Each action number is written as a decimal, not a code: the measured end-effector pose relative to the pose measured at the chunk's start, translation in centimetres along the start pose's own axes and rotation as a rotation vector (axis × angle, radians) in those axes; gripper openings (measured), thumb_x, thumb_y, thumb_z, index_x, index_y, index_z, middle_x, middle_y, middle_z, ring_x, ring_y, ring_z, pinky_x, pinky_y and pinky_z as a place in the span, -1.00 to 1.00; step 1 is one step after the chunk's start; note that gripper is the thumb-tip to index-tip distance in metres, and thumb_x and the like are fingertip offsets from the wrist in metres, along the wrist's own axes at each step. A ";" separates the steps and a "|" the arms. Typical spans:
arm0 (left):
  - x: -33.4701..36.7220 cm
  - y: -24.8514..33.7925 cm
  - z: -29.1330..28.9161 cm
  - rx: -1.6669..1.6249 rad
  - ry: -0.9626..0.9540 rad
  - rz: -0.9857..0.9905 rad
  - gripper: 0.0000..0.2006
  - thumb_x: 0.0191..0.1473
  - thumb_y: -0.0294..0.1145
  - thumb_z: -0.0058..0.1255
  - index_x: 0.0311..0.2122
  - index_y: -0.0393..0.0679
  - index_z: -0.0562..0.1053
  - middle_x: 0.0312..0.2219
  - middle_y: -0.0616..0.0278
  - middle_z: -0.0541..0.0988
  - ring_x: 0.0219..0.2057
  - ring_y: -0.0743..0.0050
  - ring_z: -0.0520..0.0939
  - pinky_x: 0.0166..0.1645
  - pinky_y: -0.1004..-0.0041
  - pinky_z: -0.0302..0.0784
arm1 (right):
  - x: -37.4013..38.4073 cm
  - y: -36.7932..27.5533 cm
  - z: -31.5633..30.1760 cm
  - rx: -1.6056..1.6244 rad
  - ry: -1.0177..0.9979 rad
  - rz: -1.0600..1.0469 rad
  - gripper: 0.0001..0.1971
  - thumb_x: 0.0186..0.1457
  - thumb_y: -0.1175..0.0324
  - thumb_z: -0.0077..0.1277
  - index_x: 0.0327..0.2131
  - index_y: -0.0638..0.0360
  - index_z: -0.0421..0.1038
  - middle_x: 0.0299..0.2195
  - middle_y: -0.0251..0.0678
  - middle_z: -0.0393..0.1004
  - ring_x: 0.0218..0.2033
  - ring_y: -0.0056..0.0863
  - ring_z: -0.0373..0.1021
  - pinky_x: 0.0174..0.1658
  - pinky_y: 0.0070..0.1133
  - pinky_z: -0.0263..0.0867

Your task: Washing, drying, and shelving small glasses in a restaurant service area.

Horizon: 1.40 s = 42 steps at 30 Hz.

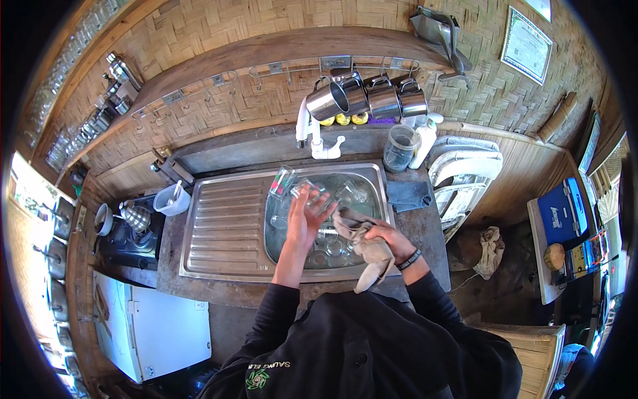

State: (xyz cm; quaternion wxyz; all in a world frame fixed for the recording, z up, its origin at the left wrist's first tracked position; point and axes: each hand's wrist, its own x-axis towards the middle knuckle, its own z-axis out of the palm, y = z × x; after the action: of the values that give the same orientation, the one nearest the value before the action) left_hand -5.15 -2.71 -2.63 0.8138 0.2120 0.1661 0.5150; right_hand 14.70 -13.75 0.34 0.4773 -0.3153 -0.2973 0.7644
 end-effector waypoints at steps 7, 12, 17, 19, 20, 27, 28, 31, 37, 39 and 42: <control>-1.3 0.4 1.5 1.241 -0.114 0.470 -0.53 -0.02 -0.29 0.22 -0.10 -0.32 0.29 -0.38 0.06 0.55 -0.39 0.30 0.62 -0.37 0.38 0.58 | 0.4 -2.2 2.3 -0.780 0.200 -0.545 -0.43 -0.04 0.59 -0.04 0.14 0.26 0.26 0.07 -0.11 0.39 0.00 -0.34 0.43 0.00 -0.53 0.37; -1.7 -0.2 1.4 1.462 -0.099 0.487 -0.46 -0.21 -0.37 0.32 -0.12 -0.28 0.32 -0.39 -0.03 0.53 -0.33 -0.07 0.61 -0.30 0.25 0.56 | 1.5 -2.2 4.5 -1.248 0.112 -0.649 -0.43 -0.08 0.57 -0.03 0.11 0.25 0.30 0.12 -0.07 0.34 0.00 -0.04 0.40 -0.05 -0.43 0.39; -2.1 0.2 1.7 1.647 -0.205 0.503 -0.42 -0.29 -0.46 0.34 -0.07 -0.23 0.36 -0.37 0.00 0.57 -0.31 -0.02 0.59 -0.21 0.26 0.54 | 2.6 -2.3 3.0 -1.244 0.094 -0.621 -0.50 -0.01 0.51 -0.04 0.08 0.22 0.31 0.05 -0.01 0.39 -0.04 0.03 0.39 -0.05 -0.36 0.39; -2.4 0.3 2.2 1.642 -0.220 0.463 -0.42 -0.28 -0.46 0.34 -0.07 -0.24 0.36 -0.37 0.01 0.57 -0.32 0.00 0.60 -0.22 0.28 0.55 | 3.5 -1.7 2.1 -1.233 0.116 -0.694 -0.51 0.00 0.53 -0.06 0.08 0.26 0.31 0.05 -0.02 0.39 -0.09 -0.02 0.43 -0.08 -0.39 0.39; -2.7 0.2 2.4 1.648 -0.223 0.469 -0.42 -0.26 -0.44 0.34 -0.06 -0.24 0.36 -0.33 0.03 0.58 -0.28 0.04 0.62 -0.19 0.30 0.55 | 3.7 -1.5 1.8 -1.218 0.136 -0.767 -0.53 0.02 0.56 -0.09 0.08 0.31 0.31 0.06 -0.02 0.39 -0.14 -0.07 0.46 -0.12 -0.43 0.38; -3.1 -0.9 5.1 1.257 -0.147 0.350 -0.56 -0.07 -0.41 0.24 -0.08 -0.28 0.36 -0.31 0.17 0.60 -0.29 0.43 0.62 -0.24 0.46 0.53 | 3.6 2.7 -2.0 -0.499 0.378 -0.398 -0.54 0.19 0.36 -0.02 0.12 0.38 0.26 -0.09 -0.23 0.46 -0.09 -0.57 0.39 -0.04 -0.60 0.32; -2.8 -1.3 4.9 1.123 -0.096 0.298 -0.60 -0.02 -0.41 0.21 -0.08 -0.27 0.36 -0.30 0.23 0.60 -0.28 0.48 0.61 -0.24 0.48 0.53 | 3.6 3.0 -2.0 -0.398 0.383 -0.439 -0.53 0.18 0.36 -0.01 0.12 0.39 0.26 -0.08 -0.23 0.46 -0.08 -0.56 0.38 -0.03 -0.61 0.31; -2.3 -1.6 3.3 0.732 0.048 0.166 -0.70 0.10 -0.27 0.16 -0.11 -0.15 0.40 -0.36 0.41 0.52 -0.36 0.64 0.53 -0.27 0.53 0.49 | 2.3 0.8 1.7 -0.790 0.373 -0.491 -0.57 0.13 0.32 0.08 0.01 0.39 0.34 -0.21 -0.13 0.52 -0.20 -0.49 0.45 -0.12 -0.57 0.35; -2.1 -0.8 3.2 0.368 0.207 -0.057 -0.69 0.18 -0.06 0.05 -0.13 -0.06 0.43 -0.21 0.40 0.47 -0.29 0.63 0.45 -0.23 0.40 0.56 | 0.6 0.6 1.3 -1.012 0.380 -0.631 -0.67 0.08 0.33 0.15 -0.12 0.32 0.43 -0.30 -0.10 0.53 -0.28 -0.26 0.50 -0.21 -0.47 0.36; -2.3 -0.5 3.0 0.345 0.149 -0.080 -0.66 0.21 -0.03 -0.01 -0.09 -0.07 0.42 -0.18 0.40 0.47 -0.28 0.61 0.46 -0.22 0.39 0.57 | 0.4 -0.6 2.1 -0.980 0.387 -0.658 -0.69 0.08 0.34 0.14 -0.13 0.32 0.44 -0.27 -0.10 0.51 -0.25 -0.26 0.49 -0.19 -0.48 0.36; -3.0 -0.8 2.3 0.351 0.051 -0.131 -0.59 0.26 0.05 -0.15 -0.01 -0.06 0.39 -0.12 0.35 0.49 -0.20 0.52 0.50 -0.14 0.31 0.56 | 0.8 -2.1 4.6 -1.004 0.375 -0.740 -0.71 0.10 0.35 0.11 -0.14 0.31 0.46 -0.20 -0.10 0.48 -0.19 -0.20 0.47 -0.15 -0.47 0.35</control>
State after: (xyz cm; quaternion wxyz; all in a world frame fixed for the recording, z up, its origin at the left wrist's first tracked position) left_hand -4.64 -6.14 -0.97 0.7916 0.3262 0.2875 0.4293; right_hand 12.03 -12.90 4.65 0.5476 -0.5048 -0.6189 0.2497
